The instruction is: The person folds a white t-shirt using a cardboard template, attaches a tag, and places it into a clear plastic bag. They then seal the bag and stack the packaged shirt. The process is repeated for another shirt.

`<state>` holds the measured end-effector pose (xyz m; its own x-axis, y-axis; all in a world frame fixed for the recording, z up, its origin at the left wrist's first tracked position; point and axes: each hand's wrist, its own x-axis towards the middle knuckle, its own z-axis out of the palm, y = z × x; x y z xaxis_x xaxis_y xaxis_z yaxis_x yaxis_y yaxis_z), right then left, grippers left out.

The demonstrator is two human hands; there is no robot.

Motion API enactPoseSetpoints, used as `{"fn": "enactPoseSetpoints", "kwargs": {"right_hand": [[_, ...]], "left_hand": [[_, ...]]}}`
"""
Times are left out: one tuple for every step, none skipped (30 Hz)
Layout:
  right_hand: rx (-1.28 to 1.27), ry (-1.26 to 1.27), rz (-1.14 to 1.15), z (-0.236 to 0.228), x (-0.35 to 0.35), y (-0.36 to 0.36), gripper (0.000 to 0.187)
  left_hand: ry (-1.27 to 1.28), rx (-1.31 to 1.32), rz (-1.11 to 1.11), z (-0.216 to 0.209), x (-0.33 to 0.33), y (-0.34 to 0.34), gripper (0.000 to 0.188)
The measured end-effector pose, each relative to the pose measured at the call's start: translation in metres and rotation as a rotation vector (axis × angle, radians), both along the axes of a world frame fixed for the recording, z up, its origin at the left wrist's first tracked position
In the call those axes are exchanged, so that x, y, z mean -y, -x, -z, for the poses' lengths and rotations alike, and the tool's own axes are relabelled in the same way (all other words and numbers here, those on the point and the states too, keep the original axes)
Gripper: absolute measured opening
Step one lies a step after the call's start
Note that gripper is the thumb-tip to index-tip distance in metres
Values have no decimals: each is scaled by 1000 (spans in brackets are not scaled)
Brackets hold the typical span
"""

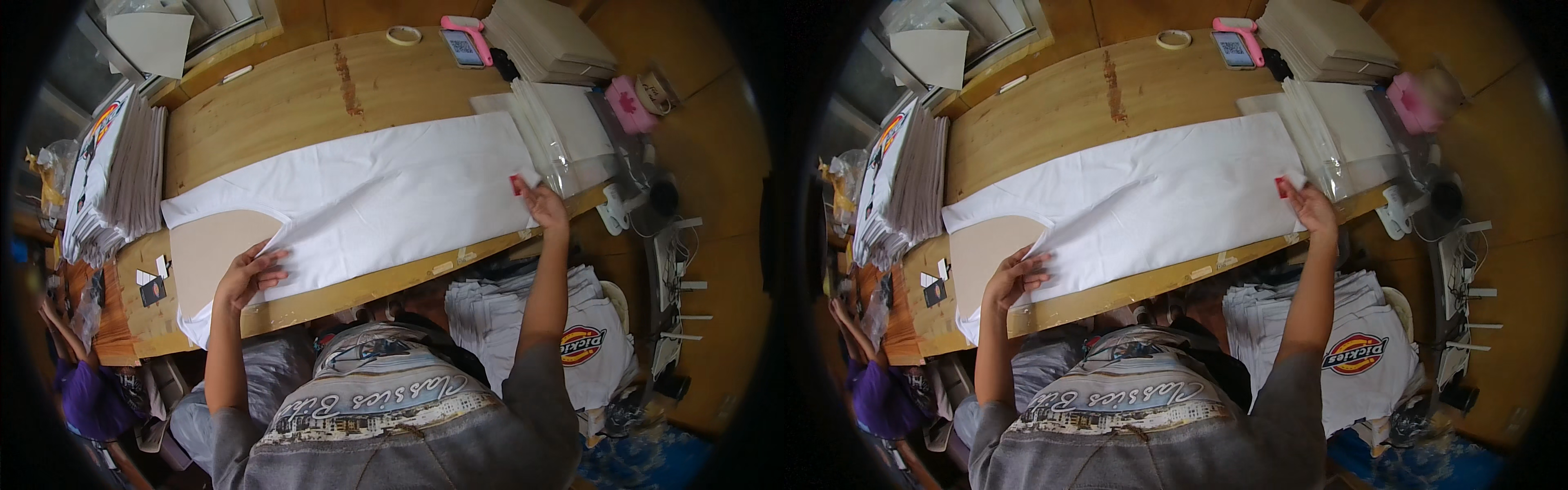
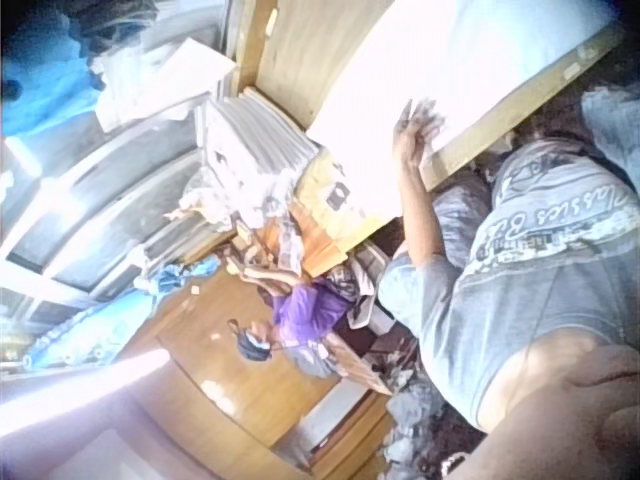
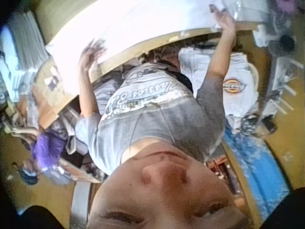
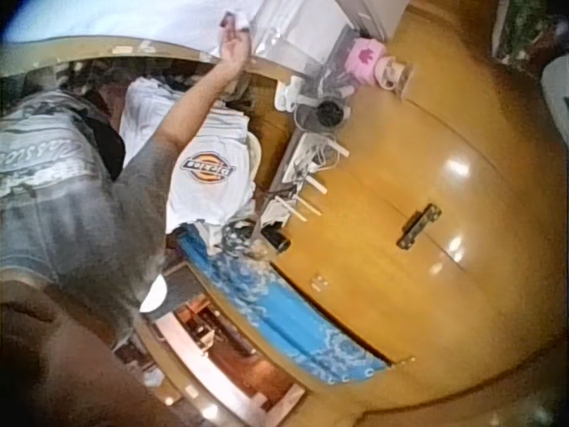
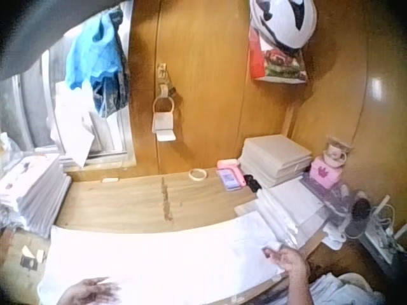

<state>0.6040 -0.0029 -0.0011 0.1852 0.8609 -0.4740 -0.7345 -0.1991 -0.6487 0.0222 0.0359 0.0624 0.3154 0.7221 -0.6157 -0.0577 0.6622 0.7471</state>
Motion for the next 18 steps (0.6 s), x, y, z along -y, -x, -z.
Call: {"fn": "enactPoseSetpoints", "kwargs": {"right_hand": [[196, 37, -57, -3, -6, 4, 43], [393, 74, -112, -7, -9, 6, 44], [590, 115, -157, -9, -11, 9, 45], [765, 197, -205, -18, -13, 16, 43], [1117, 242, -237, -16, -14, 17, 42], [1472, 291, -259, -15, -12, 17, 41], [1825, 324, -291, -23, -17, 29, 40], [2019, 391, -236, -33, -19, 41, 32], [2100, 303, -225, -42, -23, 46, 30], [2179, 210, -215, -49, -28, 49, 28], [2255, 112, -204, -53, -35, 49, 26], [2006, -54, -85, -39, -38, 23, 21], [1800, -10, -17, -33, -46, 9, 21], [1593, 27, 43, -29, -53, -2, 21], [1384, 62, 98, -23, -60, -9, 22], [1463, 12, 185, -14, -66, -12, 26], [1586, 91, 155, -7, -73, -16, 27], [1703, 171, 118, 2, -82, -16, 29]], "left_hand": [[2, -161, 111, 6, -9, 2, 55], [-111, -526, 207, 10, -13, 1, 52], [-245, -716, 317, 6, -19, -4, 49], [-376, -908, 424, -2, -22, -11, 46], [-509, -1098, 529, -8, -25, -20, 43], [-619, -1237, 526, -11, -27, -30, 40], [-743, -1219, 492, -7, -28, -31, 39], [-866, -1199, 457, 3, -29, -32, 39], [-995, -1170, 426, 12, -33, -36, 39], [-987, -1098, 387, 19, -35, -39, 34], [-1139, -1005, 336, 23, -37, -38, 31], [-1305, -881, 305, 27, -46, -42, 28], [-1453, -769, 262, 31, -52, -41, 26], [-1229, -748, 216, 35, -55, -38, 24], [-1002, -721, 172, 41, -56, -35, 23], [-778, -687, 134, 42, -59, -34, 23], [-804, -718, 151, 42, -62, -36, 22], [-826, -754, 168, 41, -65, -37, 22]]}}
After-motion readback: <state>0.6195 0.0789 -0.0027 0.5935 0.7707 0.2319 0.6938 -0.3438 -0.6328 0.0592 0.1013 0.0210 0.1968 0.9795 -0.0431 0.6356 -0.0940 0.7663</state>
